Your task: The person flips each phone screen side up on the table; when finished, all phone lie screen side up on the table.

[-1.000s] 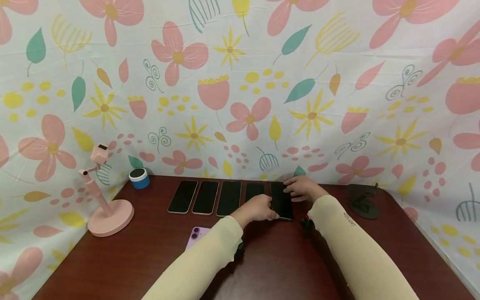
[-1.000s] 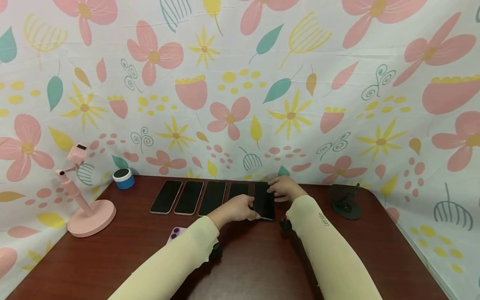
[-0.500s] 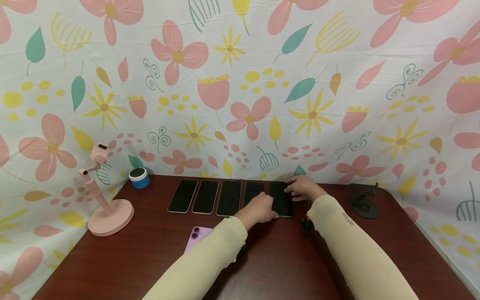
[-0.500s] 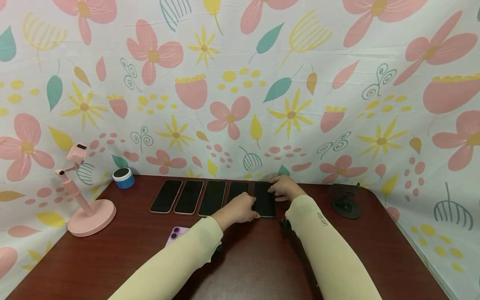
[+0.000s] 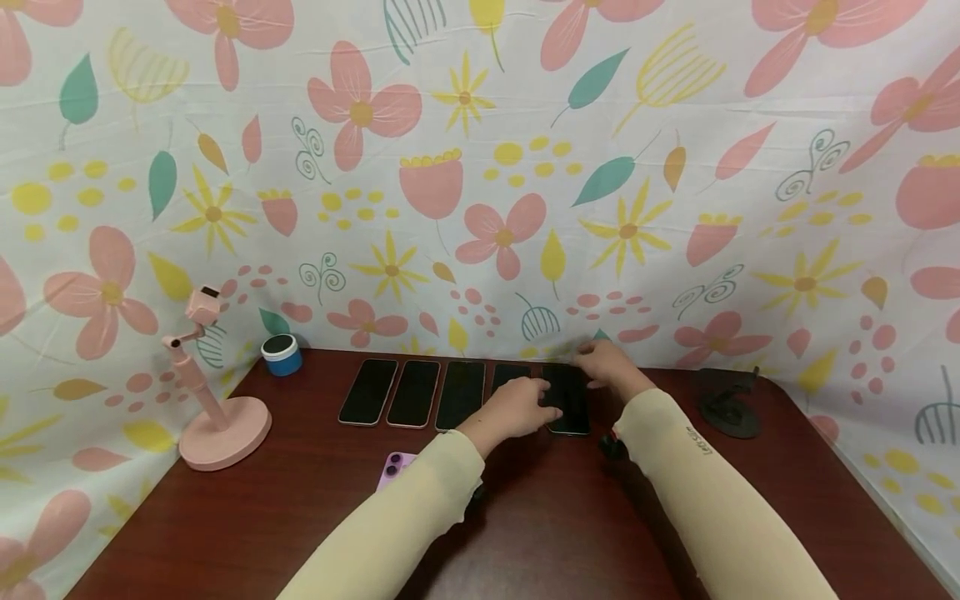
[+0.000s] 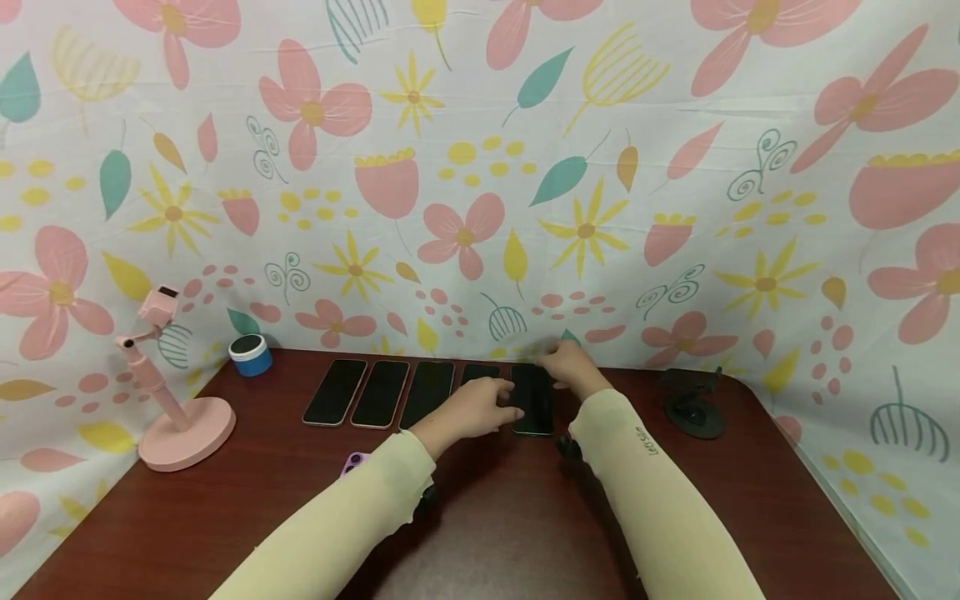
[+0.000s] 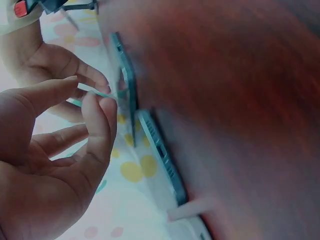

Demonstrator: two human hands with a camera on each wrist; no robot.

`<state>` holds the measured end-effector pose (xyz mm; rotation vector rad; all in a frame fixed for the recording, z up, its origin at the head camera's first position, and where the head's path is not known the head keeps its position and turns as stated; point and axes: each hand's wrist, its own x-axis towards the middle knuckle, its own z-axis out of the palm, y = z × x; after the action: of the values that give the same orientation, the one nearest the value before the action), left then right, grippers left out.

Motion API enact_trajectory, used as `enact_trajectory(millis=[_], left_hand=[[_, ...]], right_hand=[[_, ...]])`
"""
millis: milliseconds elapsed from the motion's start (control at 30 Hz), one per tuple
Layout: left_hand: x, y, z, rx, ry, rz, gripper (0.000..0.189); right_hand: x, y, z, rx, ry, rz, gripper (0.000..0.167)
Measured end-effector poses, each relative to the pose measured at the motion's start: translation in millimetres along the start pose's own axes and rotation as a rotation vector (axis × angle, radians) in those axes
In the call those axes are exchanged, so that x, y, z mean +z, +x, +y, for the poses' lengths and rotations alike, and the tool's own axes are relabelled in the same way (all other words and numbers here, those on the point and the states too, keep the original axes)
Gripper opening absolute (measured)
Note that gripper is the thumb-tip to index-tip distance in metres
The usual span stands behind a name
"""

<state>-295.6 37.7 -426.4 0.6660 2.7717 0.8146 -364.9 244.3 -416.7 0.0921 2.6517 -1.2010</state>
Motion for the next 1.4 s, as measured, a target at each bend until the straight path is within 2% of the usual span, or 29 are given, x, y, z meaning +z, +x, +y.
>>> enact_trajectory(millis=[200,300,400,567,733,933,1067,1133,1233,1400], left_hand=[[-18.1,-15.9,-13.2,-0.033,-0.112,0.001,0.061],[-27.0,-25.9,-24.5,-0.046,-0.122,0.024,0.061],[-36.3,-36.0,-36.8,-0.062,-0.16,0.041,0.061],[-50.3,-54.8,-56.8,-0.103,-0.143,0.081,0.063],[-63.4,-84.8,-78.0,-0.154,-0.147,0.119,0.064],[-69.7,-123.0,-104.0,-0.229,-0.138,0.135,0.067],[-73.0,-146.8,-113.4,-0.254,-0.077,0.144,0.07],[-75.0,-158.9,-115.9,-0.264,-0.038,0.133,0.075],[-77.8,-175.3,-118.5,-0.256,-0.004,0.082,0.086],[-78.7,-198.4,-120.0,-0.18,-0.058,-0.047,0.099]], right_hand=[[8,-10.1,-20,-0.08,0.026,0.044,0.055],[16,-13.3,-29,-0.107,0.043,0.045,0.052],[27,-15.3,-36,-0.14,0.055,0.031,0.051],[49,-27.1,-55,-0.19,0.074,-0.024,0.052],[75,-41.1,-76,-0.227,0.077,-0.091,0.05],[108,-57.8,-94,-0.253,0.045,-0.167,0.046],[129,-68.8,-101,-0.279,0.039,-0.219,0.043],[139,-73.0,-104,-0.297,0.048,-0.253,0.041],[153,-77.3,-106,-0.312,0.073,-0.305,0.038],[168,-82.8,-107,-0.319,0.072,-0.37,0.037]])
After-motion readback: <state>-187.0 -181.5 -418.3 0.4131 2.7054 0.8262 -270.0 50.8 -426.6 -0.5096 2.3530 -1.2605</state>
